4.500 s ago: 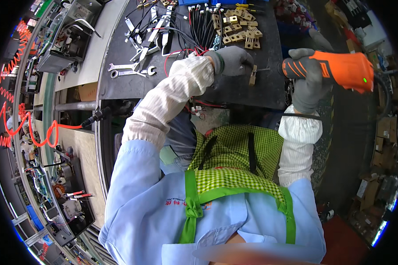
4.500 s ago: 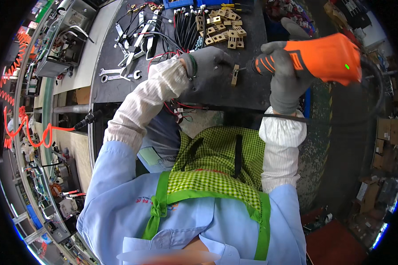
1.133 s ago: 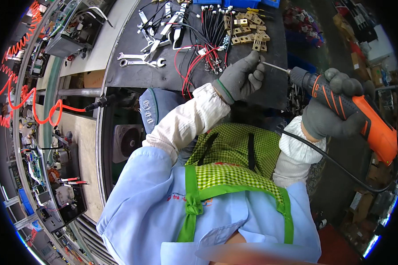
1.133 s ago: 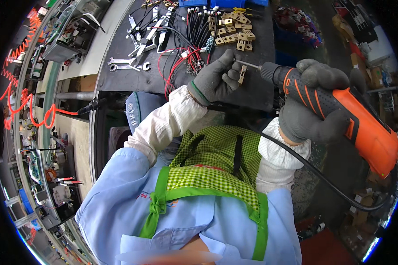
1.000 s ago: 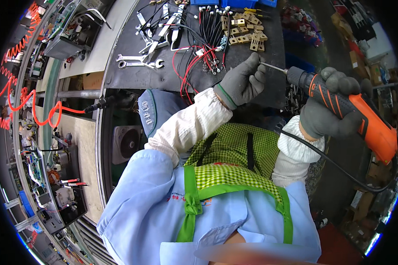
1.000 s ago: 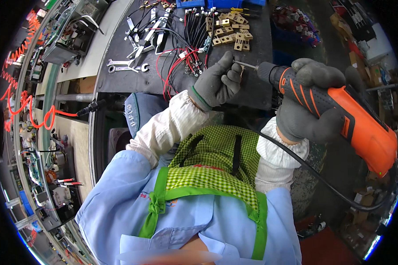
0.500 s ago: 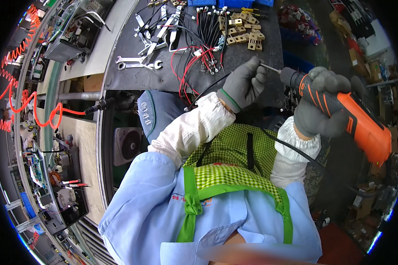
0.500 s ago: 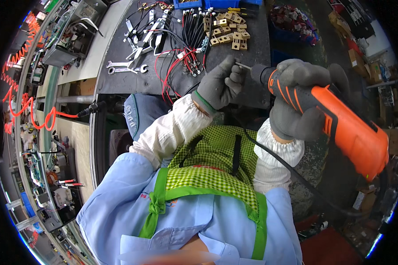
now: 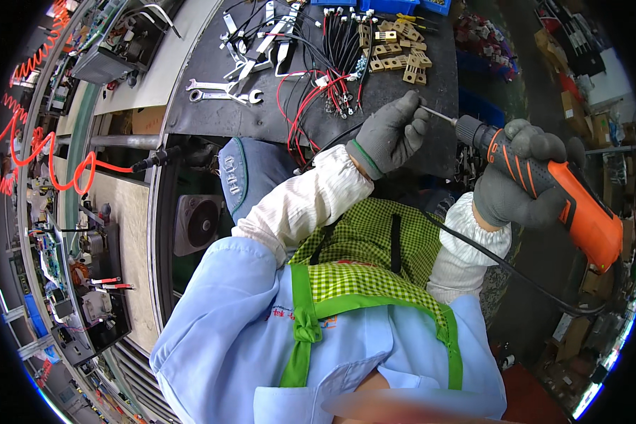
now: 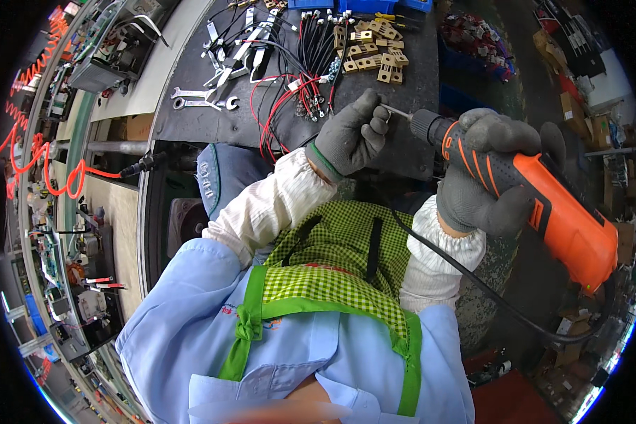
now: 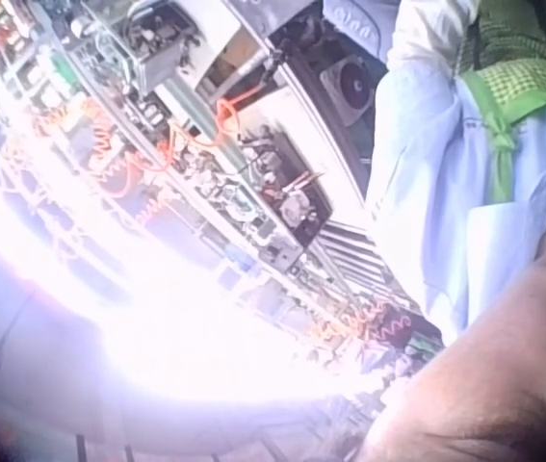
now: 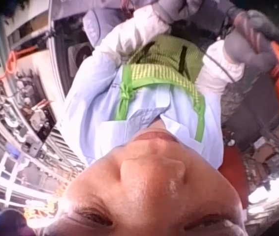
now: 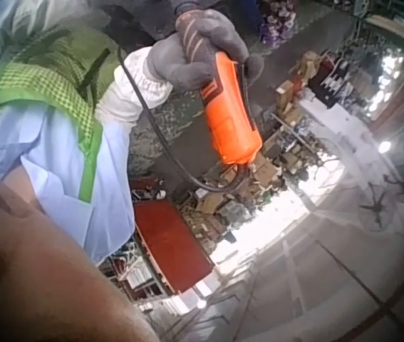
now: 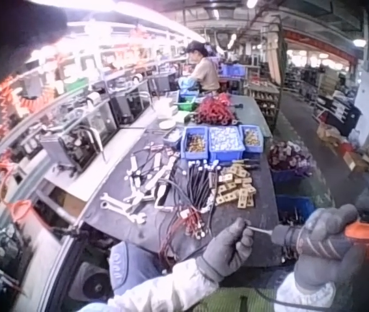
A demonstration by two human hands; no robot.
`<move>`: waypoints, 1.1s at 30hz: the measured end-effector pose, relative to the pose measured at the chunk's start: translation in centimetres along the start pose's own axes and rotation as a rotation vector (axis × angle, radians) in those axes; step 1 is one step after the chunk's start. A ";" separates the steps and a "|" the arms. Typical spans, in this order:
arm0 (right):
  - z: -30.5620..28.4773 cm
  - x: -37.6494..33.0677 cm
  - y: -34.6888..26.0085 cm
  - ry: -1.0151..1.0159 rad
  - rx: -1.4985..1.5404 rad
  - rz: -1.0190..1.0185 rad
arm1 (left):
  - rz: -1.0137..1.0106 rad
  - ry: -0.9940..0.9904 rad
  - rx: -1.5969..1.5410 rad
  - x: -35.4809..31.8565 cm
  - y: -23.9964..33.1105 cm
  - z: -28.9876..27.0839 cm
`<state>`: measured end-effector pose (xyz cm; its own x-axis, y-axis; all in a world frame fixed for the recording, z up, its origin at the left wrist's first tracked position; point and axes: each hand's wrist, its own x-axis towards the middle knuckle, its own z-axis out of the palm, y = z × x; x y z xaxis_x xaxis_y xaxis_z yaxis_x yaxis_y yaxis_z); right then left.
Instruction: The recorder is using an electric screwdriver to attach components to brass electrical contacts.
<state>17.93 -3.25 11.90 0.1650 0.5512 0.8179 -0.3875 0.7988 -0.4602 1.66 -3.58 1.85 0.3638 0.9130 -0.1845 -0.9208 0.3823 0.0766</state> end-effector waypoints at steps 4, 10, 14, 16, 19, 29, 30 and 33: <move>-0.1 -0.3 0.4 0.015 0.019 0.008 | 0.017 -0.057 0.060 0.4 0.5 -1.2; 0.0 -0.5 0.9 0.063 -0.007 0.008 | -0.035 -0.040 0.017 0.3 0.4 -0.7; -1.0 0.0 1.5 0.160 -0.086 0.014 | 0.066 0.027 0.519 0.9 2.2 -0.3; -1.8 0.4 1.4 0.158 -0.168 0.052 | 0.169 0.134 0.801 1.1 3.3 -0.3; -3.3 1.3 0.8 0.108 -0.199 0.089 | 0.940 -0.058 2.289 2.8 5.0 -2.0; -3.0 0.2 2.8 0.201 -0.235 0.228 | 0.768 -0.136 2.600 4.1 4.7 -3.6; -3.4 0.2 3.0 0.202 -0.214 0.243 | 0.768 -0.130 2.602 4.2 4.9 -4.0; -2.8 0.1 3.0 0.198 -0.202 0.269 | 0.696 -0.165 2.308 4.2 5.3 -4.2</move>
<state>19.34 -0.08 9.66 0.2619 0.7674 0.5853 -0.2574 0.6400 -0.7240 -2.26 1.67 -2.61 0.3110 0.8772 0.3658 0.6544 -0.4768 0.5868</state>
